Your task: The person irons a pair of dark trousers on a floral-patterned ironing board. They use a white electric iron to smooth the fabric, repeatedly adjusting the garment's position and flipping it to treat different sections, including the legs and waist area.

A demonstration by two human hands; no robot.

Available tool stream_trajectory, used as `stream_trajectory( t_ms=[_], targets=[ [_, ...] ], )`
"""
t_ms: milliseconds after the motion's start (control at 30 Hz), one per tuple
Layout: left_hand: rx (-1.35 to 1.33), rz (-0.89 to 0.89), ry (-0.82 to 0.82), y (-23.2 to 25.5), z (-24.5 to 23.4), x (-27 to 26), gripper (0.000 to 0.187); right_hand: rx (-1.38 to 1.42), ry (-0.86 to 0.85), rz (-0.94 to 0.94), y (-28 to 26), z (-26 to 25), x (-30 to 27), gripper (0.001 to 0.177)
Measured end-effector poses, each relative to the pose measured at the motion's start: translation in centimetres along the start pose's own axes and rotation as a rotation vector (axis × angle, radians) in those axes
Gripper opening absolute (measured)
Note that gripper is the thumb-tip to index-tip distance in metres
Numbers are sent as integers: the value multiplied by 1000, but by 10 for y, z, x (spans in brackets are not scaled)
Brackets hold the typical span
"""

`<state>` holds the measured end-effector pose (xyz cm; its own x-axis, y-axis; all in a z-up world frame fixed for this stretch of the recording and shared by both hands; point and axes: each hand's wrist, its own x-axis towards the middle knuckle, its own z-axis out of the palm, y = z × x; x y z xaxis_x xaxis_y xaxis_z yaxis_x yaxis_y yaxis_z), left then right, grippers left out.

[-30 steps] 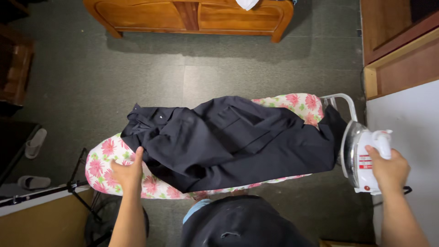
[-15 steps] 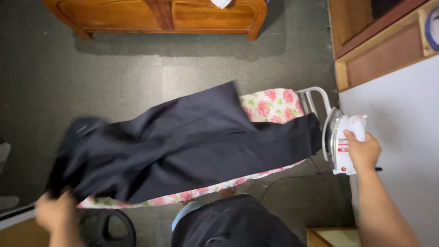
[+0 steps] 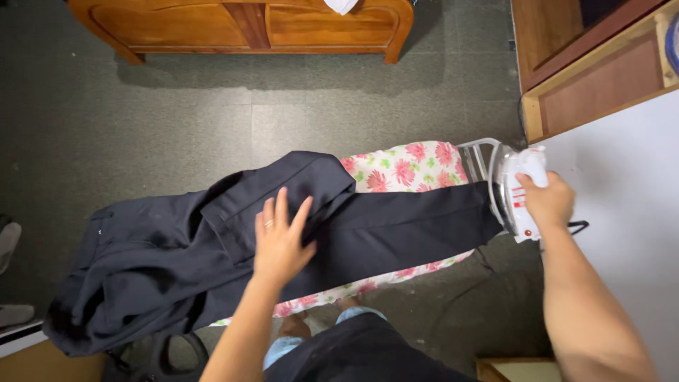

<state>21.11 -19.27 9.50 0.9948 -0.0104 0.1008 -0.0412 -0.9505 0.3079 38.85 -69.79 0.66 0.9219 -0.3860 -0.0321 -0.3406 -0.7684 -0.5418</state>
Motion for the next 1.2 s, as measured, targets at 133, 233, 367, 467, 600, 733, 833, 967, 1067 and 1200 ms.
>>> stream_trajectory(
  t_ms=[133,233,367,467,600,733,833,967,1067,1200],
  targets=[
    [-158,-93,38,6,58,48,77,-8,52,-57,7,-22,-12,37],
    [-157,-457,73,9,101,83,51,74,49,-84,33,-36,-26,36],
    [-38,-1120,468,-11,107,80,57,42,72,-94,80,-59,-45,34],
    [-104,-1475,430,-63,77,35,87,185,77,95,111,-69,-57,39],
    [-323,-1219,382,-66,57,11,65,-42,138,54,138,-79,-74,41],
    [-379,-189,107,59,37,48,28,-9,136,88,121,-78,-78,38],
    [-1391,43,-410,166,25,78,78,113,133,109,103,-74,-76,37],
    [-1023,197,-64,188,23,82,70,181,128,121,88,-75,-70,35],
    [-352,283,30,139,34,43,87,89,125,93,79,-72,-60,35],
    [158,-75,116,50,76,-13,63,-24,65,49,69,-58,-35,42]
  ],
)
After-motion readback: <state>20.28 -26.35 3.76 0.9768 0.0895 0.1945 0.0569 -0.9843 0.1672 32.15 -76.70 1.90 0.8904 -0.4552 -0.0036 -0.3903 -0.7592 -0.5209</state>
